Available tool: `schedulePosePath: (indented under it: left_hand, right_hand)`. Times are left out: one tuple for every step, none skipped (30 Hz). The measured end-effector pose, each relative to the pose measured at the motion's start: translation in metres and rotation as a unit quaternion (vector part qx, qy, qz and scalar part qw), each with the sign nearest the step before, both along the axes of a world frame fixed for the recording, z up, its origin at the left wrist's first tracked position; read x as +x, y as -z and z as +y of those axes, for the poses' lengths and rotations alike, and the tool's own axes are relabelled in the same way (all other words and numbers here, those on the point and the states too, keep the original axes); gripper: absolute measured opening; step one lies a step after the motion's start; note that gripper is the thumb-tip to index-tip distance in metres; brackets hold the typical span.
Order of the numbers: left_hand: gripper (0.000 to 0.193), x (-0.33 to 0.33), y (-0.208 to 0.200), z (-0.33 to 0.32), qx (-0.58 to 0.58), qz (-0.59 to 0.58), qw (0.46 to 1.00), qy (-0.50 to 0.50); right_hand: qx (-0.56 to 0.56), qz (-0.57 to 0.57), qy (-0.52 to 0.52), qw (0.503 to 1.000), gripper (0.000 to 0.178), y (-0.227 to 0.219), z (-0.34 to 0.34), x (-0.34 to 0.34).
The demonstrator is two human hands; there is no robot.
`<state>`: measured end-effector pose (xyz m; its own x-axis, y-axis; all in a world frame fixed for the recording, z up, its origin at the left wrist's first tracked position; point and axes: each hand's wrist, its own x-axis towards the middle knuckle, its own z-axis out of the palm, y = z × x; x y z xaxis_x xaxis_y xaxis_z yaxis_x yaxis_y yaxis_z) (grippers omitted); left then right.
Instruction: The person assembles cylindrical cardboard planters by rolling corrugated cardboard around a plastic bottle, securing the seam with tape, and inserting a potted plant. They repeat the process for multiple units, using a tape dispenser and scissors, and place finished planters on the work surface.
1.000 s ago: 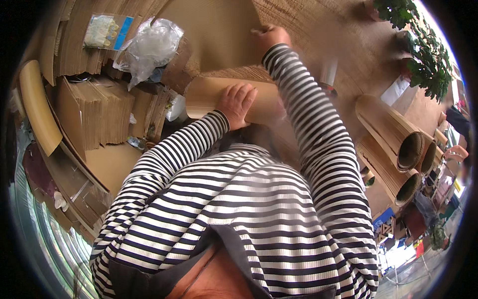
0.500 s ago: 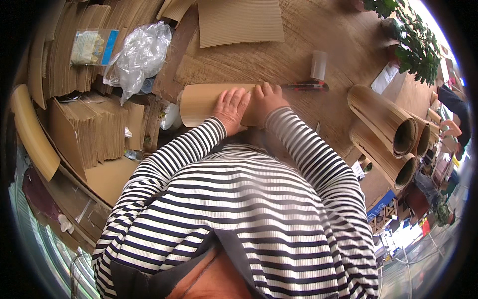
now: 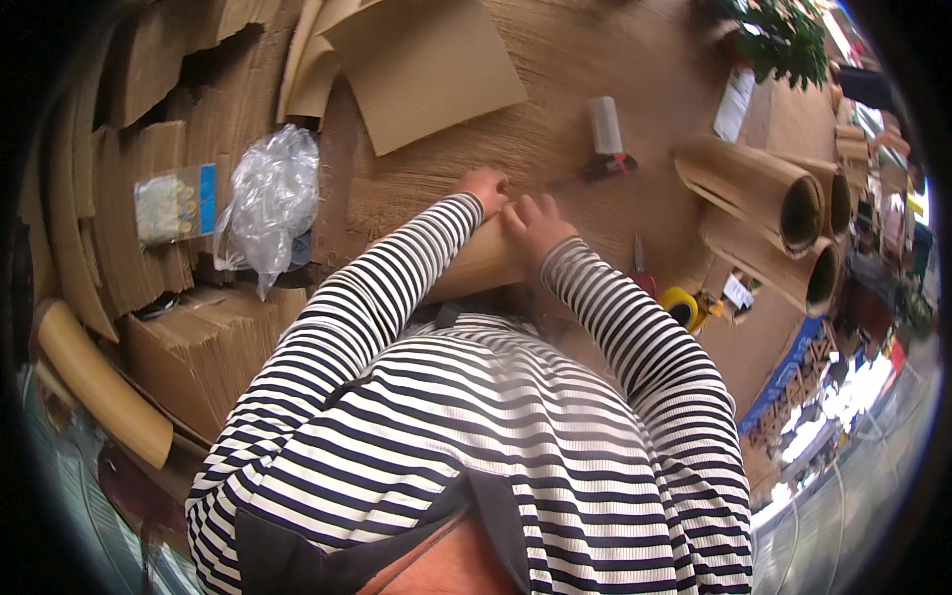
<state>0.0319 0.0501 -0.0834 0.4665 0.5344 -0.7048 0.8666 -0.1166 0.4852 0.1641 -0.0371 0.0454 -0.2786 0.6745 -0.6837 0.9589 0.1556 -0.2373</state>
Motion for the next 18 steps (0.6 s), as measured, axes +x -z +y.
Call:
schedulePosePath:
  left_hand:
    - [0.035, 0.001, -0.006, 0.001, -0.008, 0.002, 1.000, 0.005]
    - [0.035, 0.001, -0.001, -0.002, 0.026, -0.026, 0.999, 0.000]
    - [0.035, 0.002, 0.003, 0.000, 0.029, -0.030, 0.999, 0.005]
    - [0.033, 0.004, 0.005, -0.002, 0.042, -0.024, 0.999, 0.013]
    - [0.031, 0.007, 0.007, -0.004, 0.055, -0.018, 0.998, 0.021]
    - [0.029, 0.009, 0.004, -0.004, 0.029, -0.030, 0.999, 0.012]
    - [0.027, 0.011, 0.000, -0.004, 0.003, -0.042, 0.999, 0.002]
    - [0.025, 0.013, -0.001, -0.005, -0.022, -0.053, 0.998, -0.009]
    - [0.024, 0.012, -0.001, -0.006, -0.027, -0.067, 0.997, -0.019]
    - [0.023, 0.011, -0.002, -0.008, -0.031, -0.081, 0.996, -0.030]
    - [0.022, 0.009, -0.003, -0.011, -0.035, -0.095, 0.994, -0.041]
    - [0.019, 0.006, -0.010, -0.014, -0.044, -0.105, 0.992, -0.058]
    - [0.018, 0.005, -0.014, -0.015, -0.026, -0.120, 0.990, -0.066]
    - [0.017, 0.004, -0.017, -0.016, -0.007, -0.136, 0.988, -0.075]
    - [0.016, 0.003, -0.023, -0.014, 0.014, -0.147, 0.985, -0.085]
    - [0.014, 0.004, -0.032, -0.011, 0.041, -0.146, 0.985, -0.088]
    - [0.014, 0.005, -0.035, -0.010, 0.049, -0.147, 0.984, -0.084]
    - [0.014, 0.003, -0.038, -0.007, 0.061, -0.145, 0.985, -0.076]
  right_hand:
    - [-0.001, 0.001, 0.004, 1.000, 0.097, 0.002, -0.006, 0.002]
    - [-0.003, 0.002, 0.007, 1.000, 0.105, 0.005, -0.009, 0.003]
    - [-0.001, 0.005, 0.007, 1.000, 0.114, 0.008, -0.010, 0.003]
    - [-0.016, 0.001, 0.002, 1.000, 0.114, 0.005, -0.010, 0.003]
    - [-0.007, 0.004, 0.012, 1.000, 0.114, 0.006, -0.015, 0.005]
    - [0.004, 0.010, 0.022, 1.000, 0.114, 0.008, -0.020, 0.004]
    - [0.016, 0.016, 0.032, 0.999, 0.114, 0.011, -0.024, 0.004]
    - [0.026, 0.016, 0.030, 0.999, 0.111, 0.012, -0.028, 0.006]
    - [0.034, 0.018, 0.030, 0.999, 0.111, 0.014, -0.031, 0.007]
    - [0.043, 0.019, 0.030, 0.998, 0.110, 0.015, -0.036, 0.007]
    - [0.051, 0.021, 0.028, 0.998, 0.109, 0.017, -0.040, 0.008]
    - [0.049, 0.020, 0.026, 0.998, 0.097, 0.024, -0.048, 0.009]
    - [0.077, 0.016, 0.017, 0.997, 0.093, 0.031, -0.054, 0.010]
    - [0.105, 0.012, 0.009, 0.994, 0.088, 0.039, -0.060, 0.011]
    - [0.135, 0.012, -0.001, 0.991, 0.084, 0.041, -0.061, 0.011]
    - [0.150, 0.000, -0.006, 0.989, 0.074, 0.041, -0.062, 0.010]
    - [0.180, -0.002, -0.007, 0.984, 0.074, 0.044, -0.065, 0.010]
    - [0.215, -0.002, -0.004, 0.977, 0.073, 0.048, -0.066, 0.008]
